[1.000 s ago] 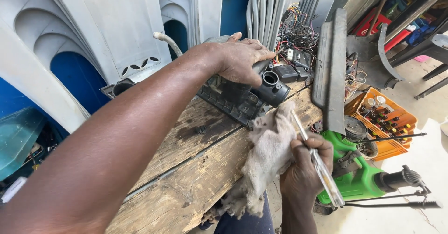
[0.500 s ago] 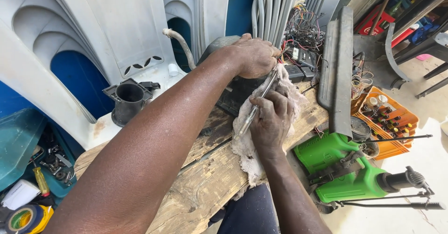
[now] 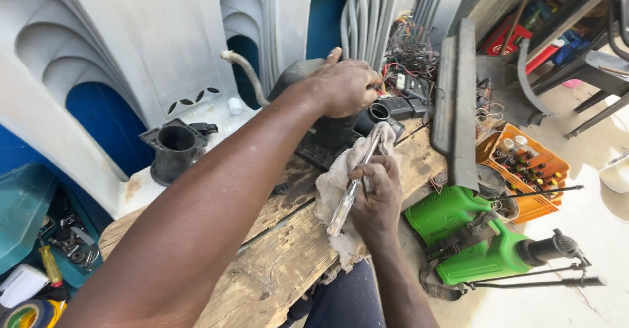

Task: The person cleans a black mechanical housing by wiping it with a cloth, applying liquid from a bottle onto the cloth, and scrubbing the interior surfaces. The person repeatedly wipes the inside and outside of the housing, turning it over to access different areas.

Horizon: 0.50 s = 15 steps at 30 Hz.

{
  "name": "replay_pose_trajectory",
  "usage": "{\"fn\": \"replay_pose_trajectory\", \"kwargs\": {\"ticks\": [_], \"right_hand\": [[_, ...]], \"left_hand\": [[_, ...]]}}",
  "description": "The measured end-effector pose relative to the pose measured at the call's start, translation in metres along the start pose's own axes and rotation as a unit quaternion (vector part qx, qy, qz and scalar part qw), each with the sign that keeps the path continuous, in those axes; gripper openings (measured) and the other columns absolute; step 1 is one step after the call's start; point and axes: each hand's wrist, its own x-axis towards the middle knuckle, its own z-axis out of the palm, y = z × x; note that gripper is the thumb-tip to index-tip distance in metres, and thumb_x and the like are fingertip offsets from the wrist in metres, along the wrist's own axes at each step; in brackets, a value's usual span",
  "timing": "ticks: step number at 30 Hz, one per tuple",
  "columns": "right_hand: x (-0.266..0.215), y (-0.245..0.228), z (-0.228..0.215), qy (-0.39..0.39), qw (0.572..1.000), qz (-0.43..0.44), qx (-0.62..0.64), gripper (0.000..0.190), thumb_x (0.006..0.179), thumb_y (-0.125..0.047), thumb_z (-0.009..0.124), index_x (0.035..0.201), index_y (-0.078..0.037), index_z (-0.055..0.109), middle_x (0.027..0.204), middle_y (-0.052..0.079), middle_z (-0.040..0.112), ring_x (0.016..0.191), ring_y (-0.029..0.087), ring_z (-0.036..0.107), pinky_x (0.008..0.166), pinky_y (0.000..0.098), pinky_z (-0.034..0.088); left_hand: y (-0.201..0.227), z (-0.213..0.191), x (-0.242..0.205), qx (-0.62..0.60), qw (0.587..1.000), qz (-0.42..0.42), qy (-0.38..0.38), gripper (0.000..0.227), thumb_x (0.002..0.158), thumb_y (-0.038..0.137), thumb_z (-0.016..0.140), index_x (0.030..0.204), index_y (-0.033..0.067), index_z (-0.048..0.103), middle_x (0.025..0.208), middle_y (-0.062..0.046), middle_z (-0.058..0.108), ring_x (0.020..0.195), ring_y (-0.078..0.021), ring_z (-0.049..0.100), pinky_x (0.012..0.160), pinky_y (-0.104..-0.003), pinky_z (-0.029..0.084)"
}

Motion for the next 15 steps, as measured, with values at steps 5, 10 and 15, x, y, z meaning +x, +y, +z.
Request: {"fn": "replay_pose_trajectory", "kwargs": {"ticks": [5, 10, 15], "right_hand": [[0.006, -0.045, -0.02, 0.14, 0.99, -0.024, 0.005, 0.02, 0.091, 0.002, 0.078, 0.091, -0.016, 0.069, 0.105, 0.006, 0.058, 0.101, 0.022, 0.06, 0.095, 0.0386, 0.049], [-0.015, -0.064, -0.026, -0.109, 0.981, -0.016, 0.161, 0.024, 0.082, -0.005, 0.087, 0.09, -0.018, 0.069, 0.105, 0.003, 0.063, 0.092, 0.017, 0.067, 0.087, 0.028, 0.054], [-0.053, -0.054, -0.018, -0.183, 0.978, 0.057, 0.087, 0.036, 0.095, -0.057, 0.061, 0.105, -0.022, 0.059, 0.115, 0.005, 0.077, 0.106, 0.021, 0.076, 0.079, 0.0357, 0.066]], "left_hand": [[0.048, -0.022, -0.061, -0.026, 0.964, 0.037, 0.263, 0.03, 0.104, 0.032, 0.047, 0.101, 0.014, 0.07, 0.102, -0.006, 0.067, 0.098, -0.027, 0.066, 0.085, -0.05, 0.047], [0.086, -0.028, -0.152, -0.337, 0.91, -0.241, -0.023, 0.076, 0.088, 0.072, 0.037, 0.132, 0.0205, 0.071, 0.073, -0.005, 0.07, 0.067, -0.0201, 0.064, 0.069, -0.041, 0.043], [0.048, 0.051, -0.168, -0.56, 0.724, -0.402, -0.01, 0.015, 0.107, 0.024, 0.065, 0.116, 0.016, 0.074, 0.1, -0.007, 0.081, 0.075, -0.0184, 0.07, 0.062, -0.031, 0.052]]}}
